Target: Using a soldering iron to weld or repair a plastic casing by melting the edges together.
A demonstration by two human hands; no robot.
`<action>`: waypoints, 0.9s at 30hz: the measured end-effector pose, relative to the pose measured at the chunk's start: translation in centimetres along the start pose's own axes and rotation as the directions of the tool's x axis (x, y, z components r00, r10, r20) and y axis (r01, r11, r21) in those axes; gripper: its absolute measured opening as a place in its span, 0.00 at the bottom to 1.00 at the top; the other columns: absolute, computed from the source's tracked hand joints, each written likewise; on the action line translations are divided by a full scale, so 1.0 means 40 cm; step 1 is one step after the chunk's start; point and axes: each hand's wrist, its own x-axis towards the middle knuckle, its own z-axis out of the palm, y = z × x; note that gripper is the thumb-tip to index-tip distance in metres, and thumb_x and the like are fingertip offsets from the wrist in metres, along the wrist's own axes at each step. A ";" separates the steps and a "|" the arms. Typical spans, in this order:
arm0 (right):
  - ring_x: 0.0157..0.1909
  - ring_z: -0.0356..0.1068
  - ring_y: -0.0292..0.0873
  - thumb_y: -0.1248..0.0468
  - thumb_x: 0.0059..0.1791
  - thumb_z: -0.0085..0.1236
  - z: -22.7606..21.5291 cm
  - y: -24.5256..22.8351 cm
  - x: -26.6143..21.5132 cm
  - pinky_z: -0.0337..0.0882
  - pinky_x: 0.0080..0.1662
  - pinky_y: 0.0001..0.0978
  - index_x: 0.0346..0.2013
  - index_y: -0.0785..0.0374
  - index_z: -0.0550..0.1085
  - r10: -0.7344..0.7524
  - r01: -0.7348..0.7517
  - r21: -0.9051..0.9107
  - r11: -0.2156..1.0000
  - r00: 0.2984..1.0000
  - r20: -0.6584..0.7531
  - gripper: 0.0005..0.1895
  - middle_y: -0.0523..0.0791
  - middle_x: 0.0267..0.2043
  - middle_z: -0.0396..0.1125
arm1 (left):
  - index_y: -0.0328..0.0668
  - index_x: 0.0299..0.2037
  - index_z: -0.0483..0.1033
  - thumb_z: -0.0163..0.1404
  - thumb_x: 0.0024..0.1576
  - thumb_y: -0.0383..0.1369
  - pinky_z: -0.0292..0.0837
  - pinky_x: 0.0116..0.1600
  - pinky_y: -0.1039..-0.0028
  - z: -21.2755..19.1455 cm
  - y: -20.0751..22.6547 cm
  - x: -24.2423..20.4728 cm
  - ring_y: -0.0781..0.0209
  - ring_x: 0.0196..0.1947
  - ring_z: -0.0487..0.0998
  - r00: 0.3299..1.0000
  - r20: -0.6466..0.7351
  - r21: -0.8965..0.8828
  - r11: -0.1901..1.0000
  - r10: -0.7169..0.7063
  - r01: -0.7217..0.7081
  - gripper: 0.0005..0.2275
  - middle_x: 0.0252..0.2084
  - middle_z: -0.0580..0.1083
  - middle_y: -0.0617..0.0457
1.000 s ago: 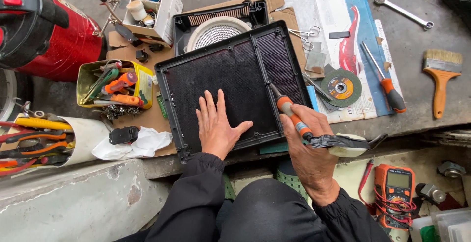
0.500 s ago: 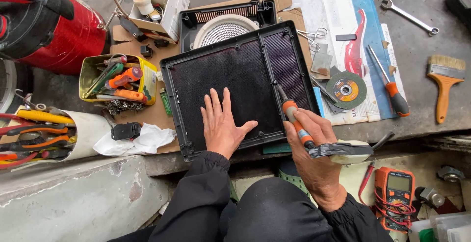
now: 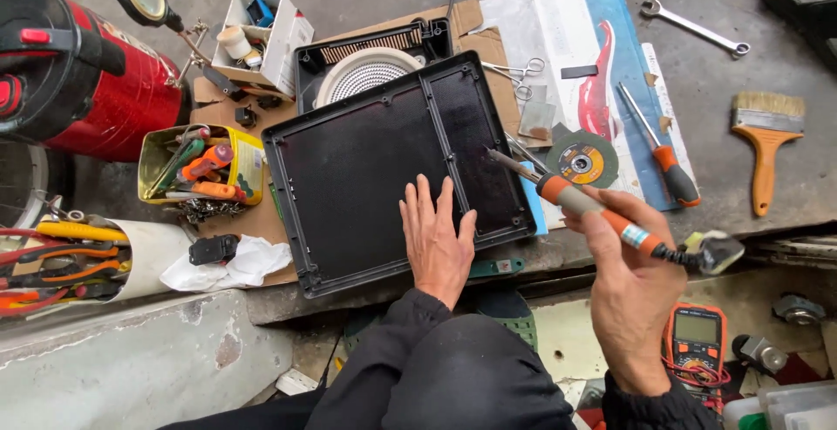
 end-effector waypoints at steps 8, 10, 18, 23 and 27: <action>0.66 0.78 0.55 0.68 0.58 0.57 -0.061 0.063 0.041 0.81 0.70 0.45 0.58 0.68 0.73 0.042 -0.054 0.075 0.996 0.986 0.159 0.14 0.54 0.65 0.72 | 0.38 0.80 0.59 0.42 0.71 0.31 0.33 0.86 0.40 0.007 0.008 -0.013 0.31 0.85 0.41 1.000 -0.010 -0.033 0.999 -0.019 0.019 0.25 0.85 0.48 0.35; 0.67 0.78 0.54 0.68 0.58 0.57 -0.070 0.093 0.043 0.81 0.70 0.44 0.57 0.65 0.74 0.060 -0.074 0.065 0.995 0.979 0.195 0.12 0.54 0.66 0.73 | 0.36 0.80 0.60 0.42 0.70 0.29 0.34 0.85 0.41 -0.010 -0.005 -0.025 0.30 0.85 0.43 1.000 -0.001 -0.007 1.000 -0.013 0.013 0.26 0.85 0.49 0.33; 0.72 0.74 0.50 0.66 0.58 0.59 -0.075 0.163 0.021 0.73 0.74 0.42 0.56 0.61 0.77 -0.001 -0.013 0.046 0.999 0.957 0.291 0.11 0.50 0.66 0.74 | 0.43 0.79 0.62 0.39 0.69 0.20 0.54 0.82 0.47 -0.086 -0.090 -0.064 0.32 0.84 0.49 0.997 0.066 0.011 0.999 0.050 -0.051 0.26 0.84 0.53 0.36; 0.69 0.75 0.48 0.67 0.57 0.59 -0.055 0.182 -0.005 0.74 0.71 0.38 0.56 0.63 0.77 0.112 -0.144 0.079 0.986 0.941 0.320 0.13 0.52 0.65 0.75 | 0.50 0.80 0.61 0.38 0.71 0.19 0.47 0.85 0.45 -0.126 -0.130 -0.078 0.34 0.85 0.48 0.994 0.088 -0.013 0.998 0.065 -0.065 0.26 0.84 0.53 0.37; 0.70 0.76 0.51 0.67 0.57 0.59 -0.038 0.176 -0.011 0.76 0.72 0.40 0.56 0.64 0.77 0.077 -0.123 0.118 0.985 0.938 0.338 0.13 0.53 0.64 0.76 | 0.48 0.79 0.63 0.39 0.70 0.18 0.42 0.87 0.46 -0.148 -0.134 -0.076 0.36 0.85 0.49 0.991 0.099 -0.017 0.996 0.090 -0.088 0.26 0.84 0.55 0.37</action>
